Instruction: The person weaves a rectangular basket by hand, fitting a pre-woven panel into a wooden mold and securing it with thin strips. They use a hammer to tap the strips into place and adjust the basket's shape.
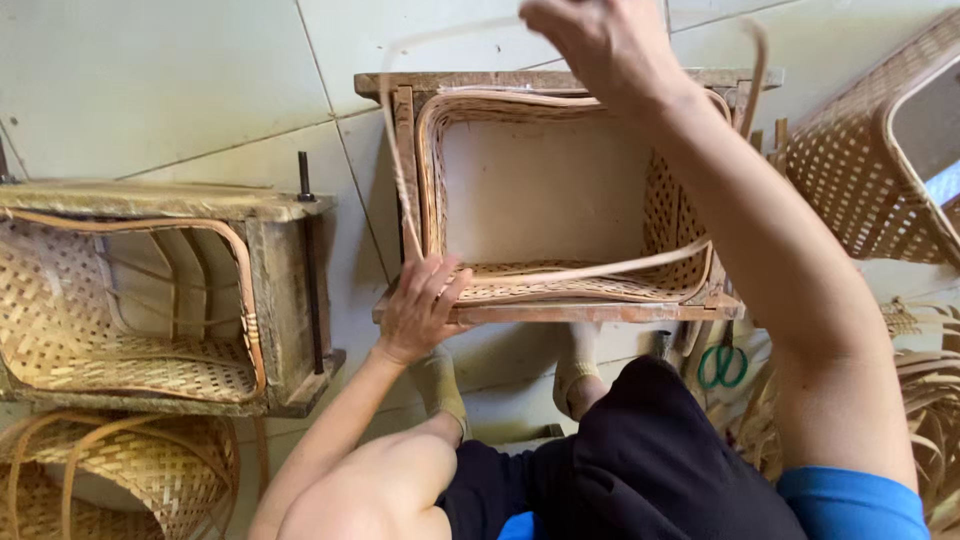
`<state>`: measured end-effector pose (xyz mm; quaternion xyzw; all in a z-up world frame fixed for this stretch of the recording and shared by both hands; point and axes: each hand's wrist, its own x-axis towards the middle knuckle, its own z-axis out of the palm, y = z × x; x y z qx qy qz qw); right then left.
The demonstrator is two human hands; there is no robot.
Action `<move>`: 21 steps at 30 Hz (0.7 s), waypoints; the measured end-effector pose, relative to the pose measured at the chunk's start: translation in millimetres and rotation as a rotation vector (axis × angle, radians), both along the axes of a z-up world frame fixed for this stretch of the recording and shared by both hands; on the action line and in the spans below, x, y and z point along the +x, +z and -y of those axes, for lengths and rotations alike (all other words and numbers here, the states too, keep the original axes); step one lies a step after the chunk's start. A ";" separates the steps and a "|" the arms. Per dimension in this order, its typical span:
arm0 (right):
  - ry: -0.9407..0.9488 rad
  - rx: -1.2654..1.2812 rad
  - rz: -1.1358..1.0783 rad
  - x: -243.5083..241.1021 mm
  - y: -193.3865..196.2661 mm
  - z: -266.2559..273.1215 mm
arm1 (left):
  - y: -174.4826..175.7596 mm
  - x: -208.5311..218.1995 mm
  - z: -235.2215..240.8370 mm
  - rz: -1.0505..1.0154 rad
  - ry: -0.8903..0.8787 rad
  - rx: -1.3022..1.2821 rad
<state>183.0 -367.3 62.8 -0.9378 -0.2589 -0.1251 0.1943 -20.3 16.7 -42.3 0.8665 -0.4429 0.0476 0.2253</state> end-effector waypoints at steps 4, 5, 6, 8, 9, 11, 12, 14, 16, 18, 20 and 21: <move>-0.018 0.008 0.184 -14.1 73.1 -5.6 | -13.6 -5.1 -7.4 0.042 0.032 -0.055; -0.006 0.008 0.209 -20.0 89.3 -8.6 | -16.7 -5.7 -7.7 0.047 0.025 -0.083; 0.007 0.012 0.231 -27.0 103.6 -10.6 | -18.2 -7.4 -9.8 0.048 0.017 -0.107; 0.002 0.012 0.248 -39.7 121.9 -17.2 | -20.1 -9.1 -12.5 0.048 0.008 -0.105; -0.015 0.008 0.243 -45.6 127.2 -20.2 | -19.8 -10.1 -13.3 0.044 0.002 -0.105; -0.057 0.005 0.230 -55.1 133.2 -23.4 | -18.1 -8.5 -11.8 0.043 -0.006 -0.103; -0.077 0.010 0.225 -57.3 133.3 -25.5 | -16.4 -5.4 -9.9 0.044 -0.016 -0.105; -0.095 0.010 0.226 -61.0 133.0 -27.5 | -11.0 -1.2 -7.8 0.029 -0.021 -0.095; -0.086 0.004 0.235 -65.2 130.7 -29.2 | -6.3 0.1 -7.2 0.032 -0.014 -0.087; -0.100 -0.007 0.227 -70.2 127.3 -29.1 | -2.7 -0.9 -7.5 0.050 0.002 -0.078; -0.116 -0.004 0.199 -76.6 127.3 -26.6 | -2.5 -1.9 -6.1 0.034 0.001 -0.045; -0.126 0.003 0.175 -80.3 129.3 -25.1 | -3.2 -2.4 -5.5 0.029 0.001 -0.028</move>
